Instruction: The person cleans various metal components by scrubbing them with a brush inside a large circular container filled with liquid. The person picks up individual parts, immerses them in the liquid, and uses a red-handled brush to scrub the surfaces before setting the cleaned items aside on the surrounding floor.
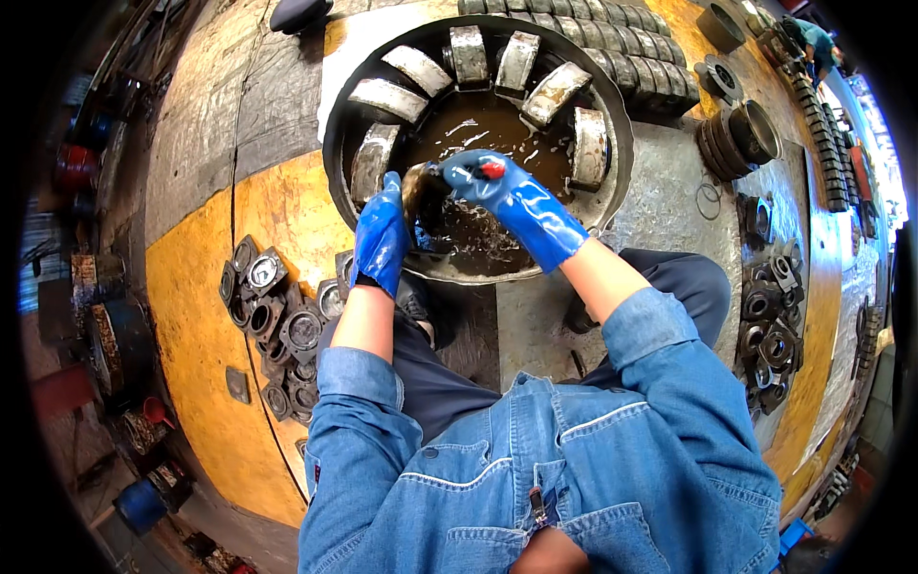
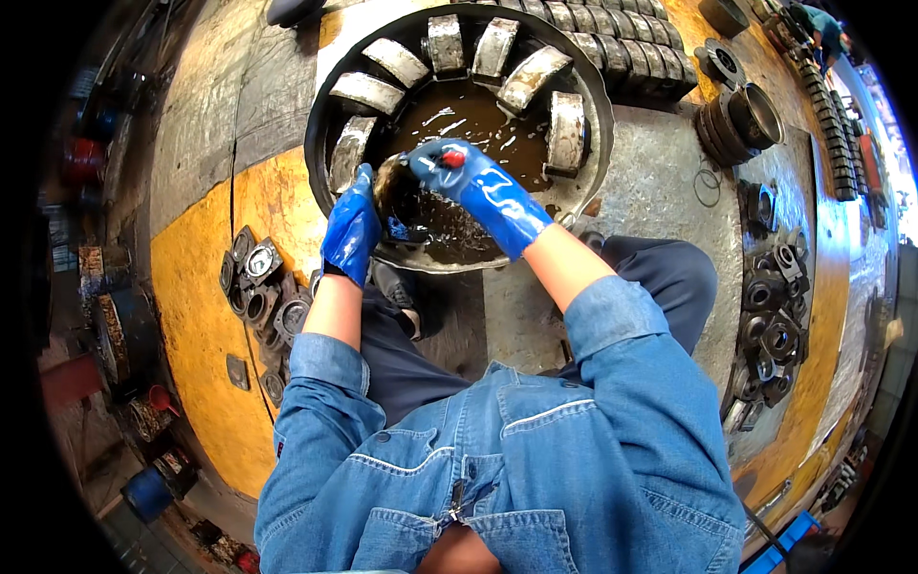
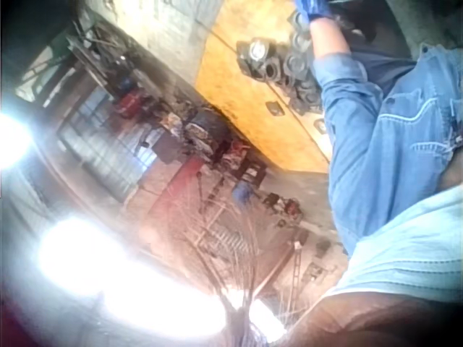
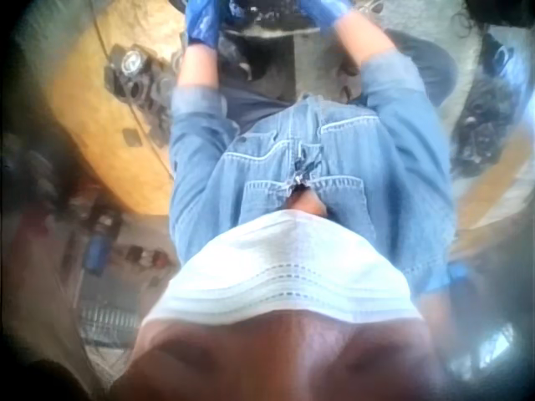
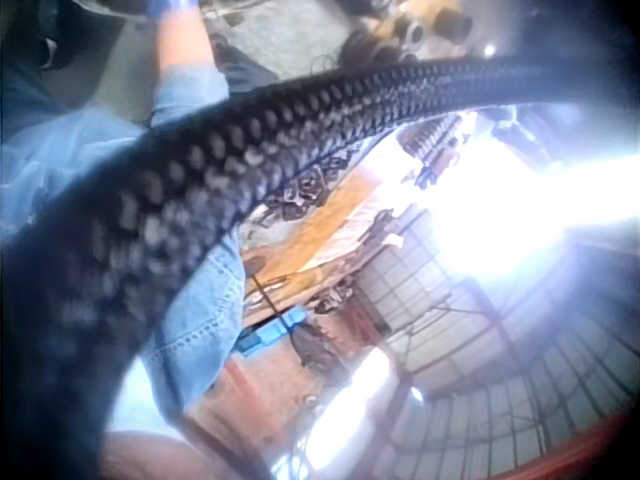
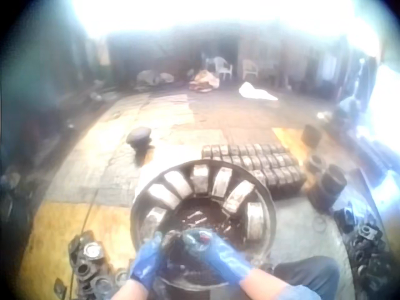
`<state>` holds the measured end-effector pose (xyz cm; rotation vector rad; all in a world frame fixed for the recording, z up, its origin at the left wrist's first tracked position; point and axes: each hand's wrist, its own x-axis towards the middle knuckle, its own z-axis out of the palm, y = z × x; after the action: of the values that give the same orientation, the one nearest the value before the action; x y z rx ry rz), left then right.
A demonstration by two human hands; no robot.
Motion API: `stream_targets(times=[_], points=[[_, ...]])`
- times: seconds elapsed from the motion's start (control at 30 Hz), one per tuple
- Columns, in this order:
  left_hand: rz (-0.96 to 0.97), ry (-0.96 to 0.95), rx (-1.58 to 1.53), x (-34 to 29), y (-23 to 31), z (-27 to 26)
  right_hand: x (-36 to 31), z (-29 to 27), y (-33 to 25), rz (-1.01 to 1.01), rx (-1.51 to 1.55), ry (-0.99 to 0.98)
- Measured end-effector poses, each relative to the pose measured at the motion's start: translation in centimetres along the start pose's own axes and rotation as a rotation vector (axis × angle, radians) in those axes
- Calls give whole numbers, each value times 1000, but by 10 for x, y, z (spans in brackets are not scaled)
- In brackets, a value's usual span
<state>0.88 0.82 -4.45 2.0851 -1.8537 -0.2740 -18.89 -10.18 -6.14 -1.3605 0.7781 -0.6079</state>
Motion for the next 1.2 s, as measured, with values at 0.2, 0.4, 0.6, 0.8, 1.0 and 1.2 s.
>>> stream_targets(times=[0.2,0.4,0.6,0.8,1.0,1.2], points=[[36,86,-22,-3,-14,8,-17,-20,-5,161,-38,296],[-60,45,-242,0,-35,30,-18,8,-22,28,-140,-239],[107,84,-19,8,7,10,31,-40,30,87,-112,-55],[46,89,-17,-9,-13,5,-26,-19,-17,436,-74,446],[27,27,-45,-1,-6,6,-54,-25,13,295,500,572],[20,5,-83,-1,-28,18,-36,9,-9,220,892,467]])
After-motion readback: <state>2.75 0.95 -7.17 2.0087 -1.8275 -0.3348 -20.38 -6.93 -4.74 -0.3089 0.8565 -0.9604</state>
